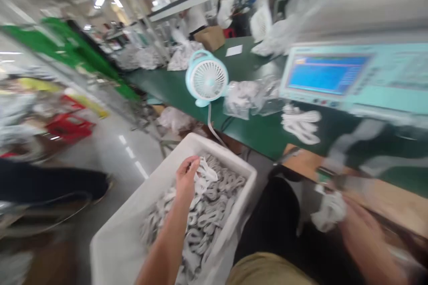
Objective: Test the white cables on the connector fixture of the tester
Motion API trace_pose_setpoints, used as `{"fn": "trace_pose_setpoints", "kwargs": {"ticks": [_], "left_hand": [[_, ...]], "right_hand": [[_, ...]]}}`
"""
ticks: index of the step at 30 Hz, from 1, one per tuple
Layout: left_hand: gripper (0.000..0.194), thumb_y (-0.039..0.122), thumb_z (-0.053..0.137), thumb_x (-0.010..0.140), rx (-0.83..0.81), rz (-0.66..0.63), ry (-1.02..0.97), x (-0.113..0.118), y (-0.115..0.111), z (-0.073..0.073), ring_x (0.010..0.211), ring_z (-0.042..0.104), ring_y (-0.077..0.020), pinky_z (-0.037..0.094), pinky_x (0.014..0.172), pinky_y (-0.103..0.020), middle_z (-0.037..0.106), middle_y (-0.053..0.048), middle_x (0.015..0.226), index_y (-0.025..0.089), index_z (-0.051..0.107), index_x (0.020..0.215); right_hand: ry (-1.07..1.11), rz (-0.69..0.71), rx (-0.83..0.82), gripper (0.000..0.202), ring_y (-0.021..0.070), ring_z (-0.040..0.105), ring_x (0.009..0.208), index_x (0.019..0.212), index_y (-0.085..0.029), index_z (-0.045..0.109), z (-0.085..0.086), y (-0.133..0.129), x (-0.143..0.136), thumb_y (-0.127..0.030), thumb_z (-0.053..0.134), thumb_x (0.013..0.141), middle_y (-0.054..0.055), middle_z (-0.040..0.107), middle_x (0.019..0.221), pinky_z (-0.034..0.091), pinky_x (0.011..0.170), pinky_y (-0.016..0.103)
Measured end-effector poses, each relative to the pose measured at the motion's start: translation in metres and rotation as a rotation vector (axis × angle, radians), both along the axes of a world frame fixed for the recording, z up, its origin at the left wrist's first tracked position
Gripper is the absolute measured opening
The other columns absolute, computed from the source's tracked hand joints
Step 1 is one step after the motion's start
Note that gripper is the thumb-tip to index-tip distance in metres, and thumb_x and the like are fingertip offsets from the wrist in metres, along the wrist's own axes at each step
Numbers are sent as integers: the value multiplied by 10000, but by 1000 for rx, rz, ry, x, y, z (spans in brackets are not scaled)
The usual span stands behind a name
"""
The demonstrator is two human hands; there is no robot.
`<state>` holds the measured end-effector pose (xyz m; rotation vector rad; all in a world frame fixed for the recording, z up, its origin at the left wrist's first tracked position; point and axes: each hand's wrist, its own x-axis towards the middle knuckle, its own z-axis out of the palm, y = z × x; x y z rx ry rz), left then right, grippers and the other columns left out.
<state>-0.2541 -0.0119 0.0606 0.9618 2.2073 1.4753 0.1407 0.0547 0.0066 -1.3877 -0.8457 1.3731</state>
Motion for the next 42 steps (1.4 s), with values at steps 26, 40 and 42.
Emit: {"fn": "trace_pose_setpoints", "kwargs": {"ticks": [26,40,42], "left_hand": [[301,359,742,589,-465,-573,-1227,288,42,-25,522,519,-104,339,449,-185,573,-8,614,137,622,753],[220,316,704,654,-362,-825,-1226,284,29,-15,432,406,-58,266,399,-175,502,25,537,138,575,656],[248,315,733,622,-388,-881,-1105,278,26,-13,427,391,-52,260,409,-183,492,30,514,131,569,593]], "right_hand": [[-847,349,63,288,177,465,529,618,-229,482,32,-61,132,-469,523,771,14,492,592,321,495,290],[-249,491,222,241,145,473,644,788,-193,527,35,-66,60,-402,464,890,-9,509,710,392,575,235],[-295,468,258,264,140,448,624,741,-194,497,40,-63,59,-384,424,909,-13,481,678,377,569,238]]}}
